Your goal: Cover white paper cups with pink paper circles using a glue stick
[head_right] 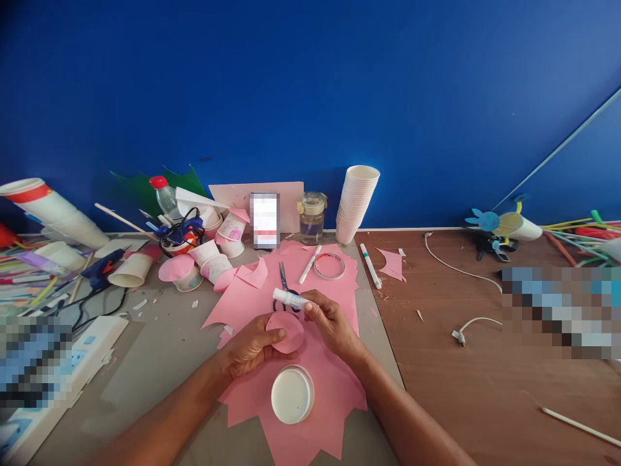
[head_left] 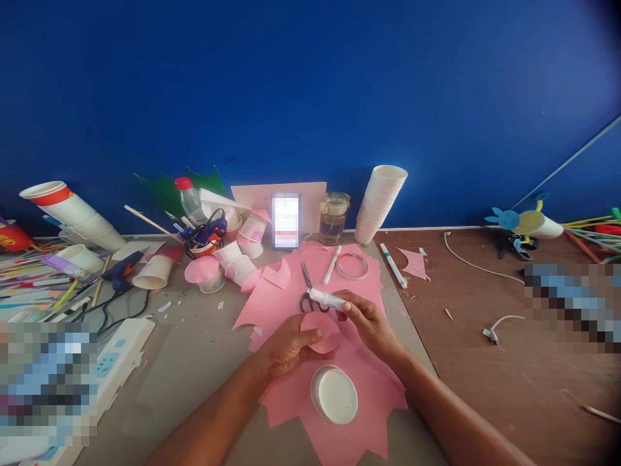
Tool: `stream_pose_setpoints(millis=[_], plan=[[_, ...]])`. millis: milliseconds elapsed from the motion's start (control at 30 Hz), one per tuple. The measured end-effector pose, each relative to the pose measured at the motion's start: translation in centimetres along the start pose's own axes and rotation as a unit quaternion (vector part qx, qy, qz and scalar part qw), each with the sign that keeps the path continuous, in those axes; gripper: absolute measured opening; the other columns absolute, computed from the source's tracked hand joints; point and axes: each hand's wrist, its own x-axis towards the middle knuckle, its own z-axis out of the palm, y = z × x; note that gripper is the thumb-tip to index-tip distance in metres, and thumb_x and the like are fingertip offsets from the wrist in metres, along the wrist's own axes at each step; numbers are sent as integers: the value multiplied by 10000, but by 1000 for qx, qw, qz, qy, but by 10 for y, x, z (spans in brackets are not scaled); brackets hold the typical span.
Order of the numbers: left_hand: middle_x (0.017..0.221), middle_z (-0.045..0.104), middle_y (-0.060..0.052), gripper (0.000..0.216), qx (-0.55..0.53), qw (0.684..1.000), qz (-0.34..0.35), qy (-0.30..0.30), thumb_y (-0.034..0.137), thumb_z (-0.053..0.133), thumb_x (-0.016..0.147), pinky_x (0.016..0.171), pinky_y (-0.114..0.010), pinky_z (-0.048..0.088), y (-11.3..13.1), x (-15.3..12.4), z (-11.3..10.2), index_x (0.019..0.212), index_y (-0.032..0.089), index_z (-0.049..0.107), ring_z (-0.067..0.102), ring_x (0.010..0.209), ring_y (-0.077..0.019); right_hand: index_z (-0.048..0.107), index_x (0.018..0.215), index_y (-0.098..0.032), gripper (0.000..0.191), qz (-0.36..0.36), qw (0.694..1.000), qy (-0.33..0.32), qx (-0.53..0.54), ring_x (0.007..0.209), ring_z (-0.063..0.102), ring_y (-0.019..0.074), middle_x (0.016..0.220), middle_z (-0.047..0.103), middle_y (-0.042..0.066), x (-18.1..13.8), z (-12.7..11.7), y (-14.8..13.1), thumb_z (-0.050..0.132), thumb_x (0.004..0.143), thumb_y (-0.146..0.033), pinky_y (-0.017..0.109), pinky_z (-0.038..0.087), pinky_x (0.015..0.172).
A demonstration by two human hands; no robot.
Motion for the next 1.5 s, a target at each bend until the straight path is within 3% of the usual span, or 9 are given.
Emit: stream_pose_setpoints(millis=[133,267,400,667,800,900,1233,1367,1500], plan=[[957,631,-97,339,-13,999,38,27,199,770,674,840,-480,506,0,3,-1,982,139,642,615,891,-237,643,911,-188,329,-1,999,39,-20,611,528,138,747,636,35,-4,1,3,443,920,-448,265,463,585],[898,640,-77,307,-2,996,68,49,178,750,670,798,-404,516,-1,5,-1,958,140,652,605,850,-204,644,1048,-186,306,-22,997,12,-73,702,606,167,839,685,62,-9,4,-1,492,904,-409,260,483,588],[745,611,-22,176,21,993,85,85,180,711,670,710,-314,501,-2,5,2,830,139,650,568,721,-146,631,1105,-208,263,-88,987,-6,-138,704,610,159,904,699,68,-11,7,-6,507,903,-323,243,465,549],[704,578,-4,97,76,986,99,106,176,650,683,656,-250,452,-5,7,1,767,140,619,527,659,-114,609,1084,-208,213,-216,943,-11,-252,630,541,157,713,647,29,-13,12,-4,496,903,-214,283,423,580],[629,503,28,71,93,986,99,97,186,631,698,609,-233,421,-8,8,0,729,144,583,462,583,-87,595,1099,-199,223,-246,925,-13,-291,630,521,153,698,628,21,-13,16,-3,484,907,-189,282,392,597],[659,524,14,73,105,985,98,96,192,612,699,628,-251,432,-8,7,1,747,148,579,484,614,-105,592,1113,-197,240,-273,906,-9,-324,613,494,149,668,596,11,-13,17,-3,470,908,-169,278,367,596],[589,404,45,254,141,970,122,156,319,606,738,521,-209,356,-7,6,2,610,177,439,360,559,-91,627,1026,-141,184,-316,842,42,-435,552,408,145,593,530,2,-11,22,-11,507,890,-172,299,248,545],[607,467,21,174,88,981,106,137,287,583,732,614,-290,476,-3,4,4,648,177,476,454,593,-122,616,996,-147,161,-311,845,72,-429,548,408,142,571,514,-7,-13,20,-12,522,866,-137,298,252,551],[644,519,2,49,84,979,100,154,183,568,654,626,-298,495,-1,4,5,691,159,547,491,625,-130,584,1064,-163,215,-327,864,57,-378,549,423,140,573,516,-18,-16,22,-11,516,863,-127,289,273,560]])
